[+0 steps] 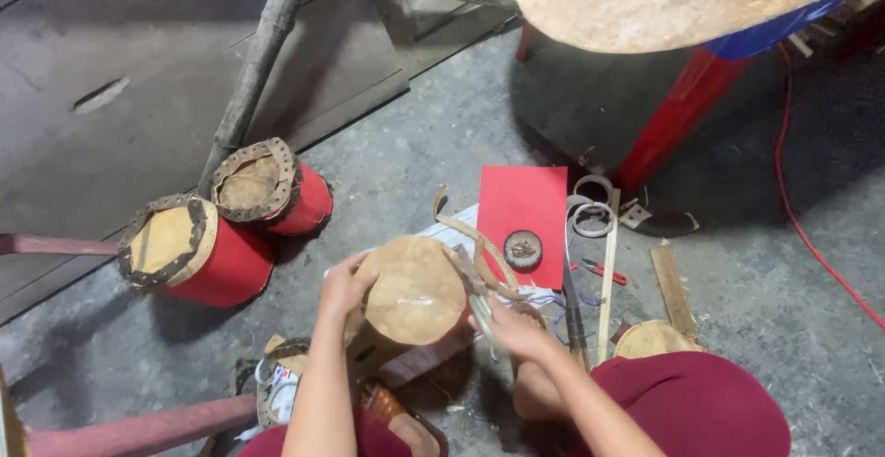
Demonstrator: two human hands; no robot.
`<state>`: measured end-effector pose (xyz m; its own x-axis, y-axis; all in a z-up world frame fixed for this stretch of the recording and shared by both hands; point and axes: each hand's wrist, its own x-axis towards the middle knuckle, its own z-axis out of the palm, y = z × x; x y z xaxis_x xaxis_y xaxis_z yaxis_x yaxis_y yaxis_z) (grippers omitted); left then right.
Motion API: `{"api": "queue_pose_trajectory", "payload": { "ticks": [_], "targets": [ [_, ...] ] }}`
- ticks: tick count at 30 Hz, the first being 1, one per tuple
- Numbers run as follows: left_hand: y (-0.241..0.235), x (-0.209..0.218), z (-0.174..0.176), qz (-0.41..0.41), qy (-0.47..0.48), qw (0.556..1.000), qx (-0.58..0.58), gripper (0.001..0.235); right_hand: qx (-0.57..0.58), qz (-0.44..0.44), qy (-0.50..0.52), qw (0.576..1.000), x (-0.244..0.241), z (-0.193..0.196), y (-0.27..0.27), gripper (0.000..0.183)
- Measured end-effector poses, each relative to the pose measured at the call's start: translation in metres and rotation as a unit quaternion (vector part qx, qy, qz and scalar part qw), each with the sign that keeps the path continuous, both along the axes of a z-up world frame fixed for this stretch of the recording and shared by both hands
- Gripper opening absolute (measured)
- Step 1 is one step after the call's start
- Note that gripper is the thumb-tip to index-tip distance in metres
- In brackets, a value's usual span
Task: The person sits on the floor and uses shears to trim the excess skin around the edge of a drumhead. They rotate the drum and continue cutting along the perimeter.
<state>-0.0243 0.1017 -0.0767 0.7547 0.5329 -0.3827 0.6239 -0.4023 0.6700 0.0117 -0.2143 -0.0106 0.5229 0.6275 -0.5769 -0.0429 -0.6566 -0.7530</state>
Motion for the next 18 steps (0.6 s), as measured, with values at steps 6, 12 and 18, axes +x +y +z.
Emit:
{"api": "queue_pose_trajectory", "payload": {
  "ticks": [6,12,18],
  "targets": [
    [-0.117,0.026,0.095,-0.112,0.205,0.951,0.205,0.078,-0.074,-0.050,0.042,0.995,-0.006,-0.034,-0.002,0.055],
    [-0.154,0.016,0.100,-0.333,0.231,0.901,0.157,0.107,-0.154,0.023,-0.005,0.988,0.006,-0.017,-0.003,0.062],
    [-0.151,0.019,0.080,-0.363,0.267,0.870,0.202,0.106,-0.179,0.020,-0.014,0.984,0.006,0.012,0.004,0.056]
  ]
}}
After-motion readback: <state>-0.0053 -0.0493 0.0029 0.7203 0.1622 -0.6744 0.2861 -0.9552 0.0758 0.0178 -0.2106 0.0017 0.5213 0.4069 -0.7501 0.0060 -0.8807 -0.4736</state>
